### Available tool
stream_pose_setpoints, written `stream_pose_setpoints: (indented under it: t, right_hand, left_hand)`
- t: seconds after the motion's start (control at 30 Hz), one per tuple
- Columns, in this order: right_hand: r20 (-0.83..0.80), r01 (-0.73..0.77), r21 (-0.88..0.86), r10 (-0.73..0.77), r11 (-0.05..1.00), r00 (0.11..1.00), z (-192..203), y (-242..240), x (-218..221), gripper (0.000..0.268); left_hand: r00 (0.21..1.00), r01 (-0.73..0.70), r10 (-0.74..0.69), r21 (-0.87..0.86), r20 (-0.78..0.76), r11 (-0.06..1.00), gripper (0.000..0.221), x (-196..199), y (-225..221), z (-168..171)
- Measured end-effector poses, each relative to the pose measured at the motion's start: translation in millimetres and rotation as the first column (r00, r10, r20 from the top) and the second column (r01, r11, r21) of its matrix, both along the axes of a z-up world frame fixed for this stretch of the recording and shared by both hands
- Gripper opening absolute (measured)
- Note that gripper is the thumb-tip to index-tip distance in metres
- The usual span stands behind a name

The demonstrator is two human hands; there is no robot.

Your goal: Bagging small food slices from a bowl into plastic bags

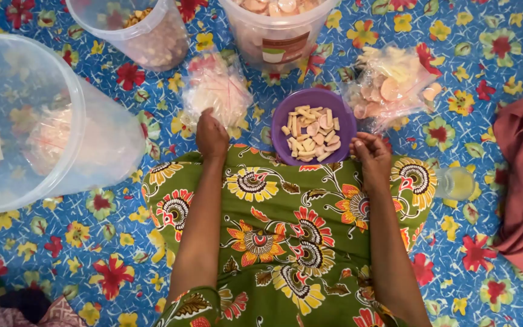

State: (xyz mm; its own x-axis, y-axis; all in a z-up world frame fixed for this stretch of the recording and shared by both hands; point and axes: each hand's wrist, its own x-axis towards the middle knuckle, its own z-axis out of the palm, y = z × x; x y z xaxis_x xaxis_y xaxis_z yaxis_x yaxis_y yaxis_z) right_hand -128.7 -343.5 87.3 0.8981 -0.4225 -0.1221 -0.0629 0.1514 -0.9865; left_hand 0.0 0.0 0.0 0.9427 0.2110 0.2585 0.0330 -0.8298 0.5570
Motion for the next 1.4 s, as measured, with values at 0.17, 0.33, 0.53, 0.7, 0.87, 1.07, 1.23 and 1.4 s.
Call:
stream_pose_setpoints:
  t: [0.17,0.33,0.53,0.7,0.87,1.07,1.23,1.4]
  right_hand:
    - [-0.002,-0.023,-0.019,0.023,1.000,1.000,2,0,-1,0.023]
    - [0.013,-0.003,-0.025,0.003,1.000,1.000,4,2,-2,0.022]
    - [0.013,-0.008,-0.045,0.008,0.999,1.000,3,1,-4,0.022]
    - [0.008,-0.006,-0.046,0.006,0.999,1.000,2,2,-5,0.022]
    - [-0.001,-0.027,-0.071,0.027,0.997,1.000,-2,-2,-7,0.022]
    - [-0.005,-0.010,-0.060,0.010,0.998,1.000,0,2,-6,0.022]
    - [-0.027,0.003,-0.057,-0.004,0.998,1.000,3,4,-5,0.022]
    - [-0.054,-0.018,-0.092,0.013,0.996,0.998,8,5,-2,0.022]
  left_hand:
    - [0.956,0.169,-0.170,0.023,0.239,0.985,0.033,2,0,13]
    - [0.952,0.129,-0.056,-0.225,0.301,0.966,0.030,0,-9,23]
    - [0.988,-0.106,0.148,-0.867,-0.038,0.486,0.024,-10,-13,64]
    - [0.960,-0.276,0.227,-0.436,-0.162,0.857,0.017,0,3,10]
    - [0.923,-0.127,0.161,-0.119,0.348,0.985,0.020,15,11,22]
    - [0.999,0.031,-0.039,0.193,0.038,0.981,0.042,30,20,54]
    - [0.984,0.104,-0.046,0.342,-0.173,0.934,0.078,45,22,56]
    - [0.943,0.184,-0.126,0.168,-0.307,0.968,0.078,48,19,76]
